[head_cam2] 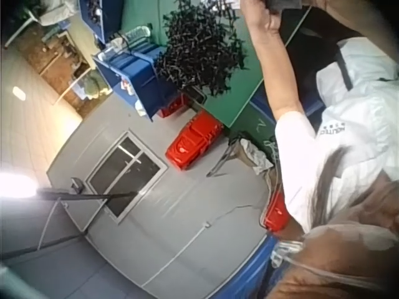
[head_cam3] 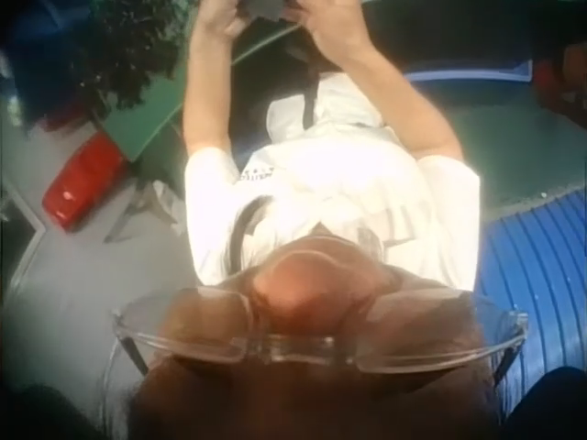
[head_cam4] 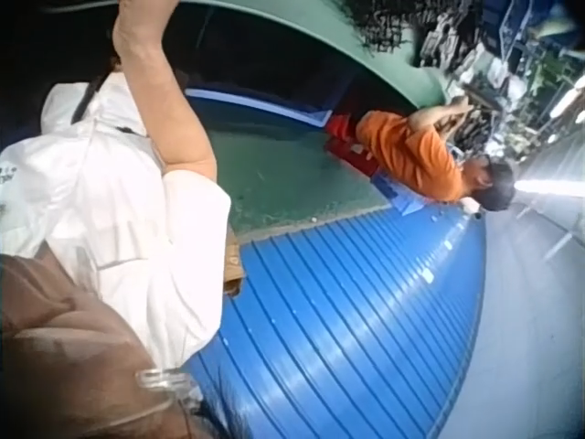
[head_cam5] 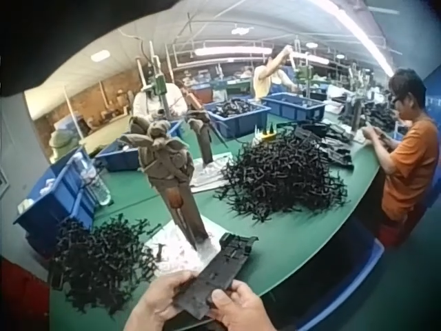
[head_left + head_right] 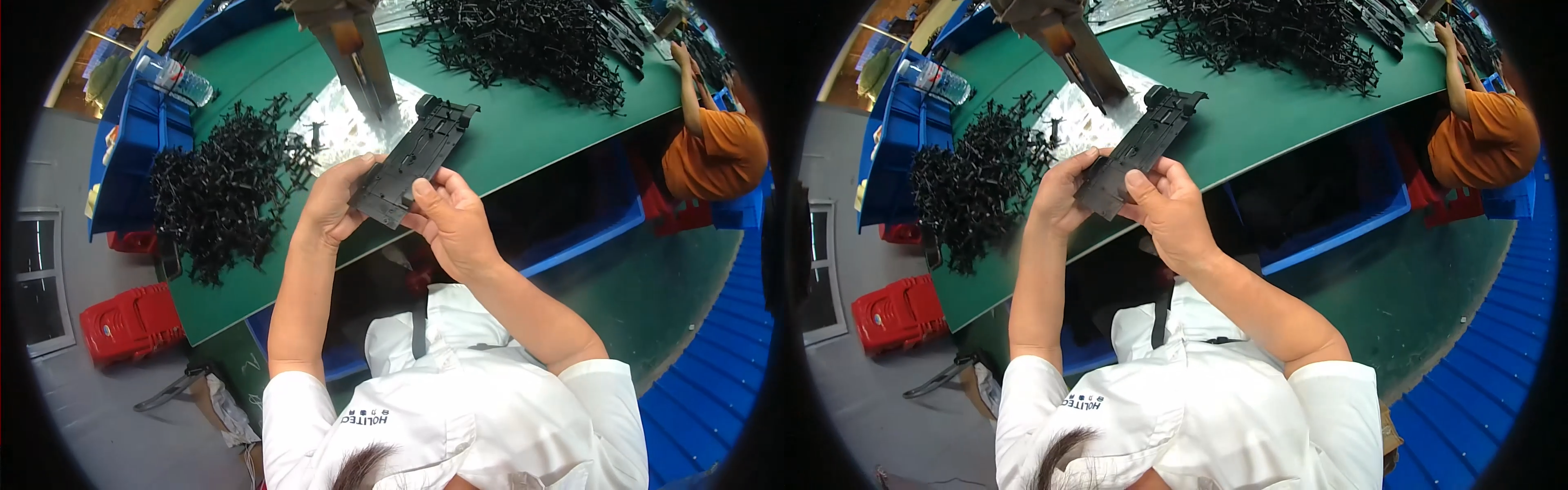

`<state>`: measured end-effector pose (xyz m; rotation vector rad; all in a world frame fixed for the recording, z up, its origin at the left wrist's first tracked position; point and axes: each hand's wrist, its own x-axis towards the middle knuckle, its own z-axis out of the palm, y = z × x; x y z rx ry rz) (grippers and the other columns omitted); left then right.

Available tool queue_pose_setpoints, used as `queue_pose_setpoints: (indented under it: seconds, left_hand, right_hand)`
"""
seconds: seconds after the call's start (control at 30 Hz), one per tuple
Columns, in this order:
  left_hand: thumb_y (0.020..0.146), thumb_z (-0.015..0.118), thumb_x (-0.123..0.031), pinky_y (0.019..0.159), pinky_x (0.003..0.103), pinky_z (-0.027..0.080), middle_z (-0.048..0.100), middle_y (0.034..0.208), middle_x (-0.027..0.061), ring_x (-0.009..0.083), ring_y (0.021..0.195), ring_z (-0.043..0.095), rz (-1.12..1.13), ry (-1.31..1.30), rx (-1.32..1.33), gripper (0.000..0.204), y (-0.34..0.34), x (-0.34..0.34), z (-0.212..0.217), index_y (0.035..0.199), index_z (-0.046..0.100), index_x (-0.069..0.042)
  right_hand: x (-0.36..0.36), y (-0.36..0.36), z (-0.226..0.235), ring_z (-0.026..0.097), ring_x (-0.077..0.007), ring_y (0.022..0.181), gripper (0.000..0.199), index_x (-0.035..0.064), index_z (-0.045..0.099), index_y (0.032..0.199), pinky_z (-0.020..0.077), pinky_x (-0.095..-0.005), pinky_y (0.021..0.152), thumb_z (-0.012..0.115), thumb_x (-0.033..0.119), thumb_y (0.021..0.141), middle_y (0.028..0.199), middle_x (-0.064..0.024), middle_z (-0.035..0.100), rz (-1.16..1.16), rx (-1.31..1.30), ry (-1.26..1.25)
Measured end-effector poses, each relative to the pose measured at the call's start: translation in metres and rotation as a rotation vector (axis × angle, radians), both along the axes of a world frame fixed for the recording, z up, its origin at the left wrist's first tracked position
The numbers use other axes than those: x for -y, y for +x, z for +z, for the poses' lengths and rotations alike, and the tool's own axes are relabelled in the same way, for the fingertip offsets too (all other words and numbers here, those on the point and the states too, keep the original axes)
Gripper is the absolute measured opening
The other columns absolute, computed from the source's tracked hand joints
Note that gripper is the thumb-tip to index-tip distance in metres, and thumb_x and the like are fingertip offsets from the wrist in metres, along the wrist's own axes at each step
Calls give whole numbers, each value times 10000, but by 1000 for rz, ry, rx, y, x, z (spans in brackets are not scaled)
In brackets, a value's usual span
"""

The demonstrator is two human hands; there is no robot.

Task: Assembling small plastic parts into a toy car chassis at a factory workbench.

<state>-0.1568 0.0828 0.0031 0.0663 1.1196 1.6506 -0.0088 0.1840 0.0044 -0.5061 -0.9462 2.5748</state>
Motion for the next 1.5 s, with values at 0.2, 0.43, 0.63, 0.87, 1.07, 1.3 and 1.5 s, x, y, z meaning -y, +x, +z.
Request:
queue_pose_setpoints:
  seconds: [0.2,0.43,0.63,0.87,1.07,1.3,1.5]
  left_hand:
    - [933,444,-191,778,324,520,628,993,144,193,859,628,73,10,-166,325,50,11,-3,1111,548,60]
    - [931,512,-244,784,241,474,608,979,91,117,857,589,134,19,-311,335,90,20,4,1127,518,28]
    - [937,524,-229,785,226,470,613,989,77,90,867,577,180,14,-413,325,111,30,8,1137,508,26]
    - [936,512,-216,793,255,495,617,1028,96,121,886,609,243,24,-400,328,130,57,11,1155,497,27]
    - [938,506,-185,811,244,487,619,1029,101,119,907,602,344,32,-357,309,146,93,15,1155,501,34]
    - [933,505,-186,789,244,499,617,1019,110,124,884,612,451,18,-316,317,162,127,14,1150,499,45]
    - [928,517,-183,784,247,500,614,1017,115,127,880,610,543,6,-258,322,174,139,10,1143,491,56]
  right_hand:
    - [0,45,-13,571,-165,1020,447,2,362,1268,484,-320,842,562,207,924,1149,-91,542,105,-10,-28]
    - [-1,74,-24,555,-133,1043,434,27,366,1292,510,-276,814,553,160,923,1189,-75,527,191,-31,-66]
    - [1,87,-29,549,-166,1077,484,-2,334,1321,508,-319,872,553,162,922,1220,-109,500,260,-114,-81]
    - [13,94,-29,550,-177,1070,479,-10,337,1322,509,-332,879,550,143,920,1221,-124,494,354,-146,-86]
    - [33,93,-26,558,-175,1040,447,-16,377,1300,525,-321,858,555,124,915,1201,-129,498,466,-127,-83]
    - [49,86,-29,563,-191,1033,454,-39,389,1292,532,-338,852,571,110,903,1184,-143,509,620,-114,-62]
    - [54,86,-29,597,-174,985,479,-45,397,1283,536,-326,821,597,137,888,1133,-127,546,684,-84,-41]
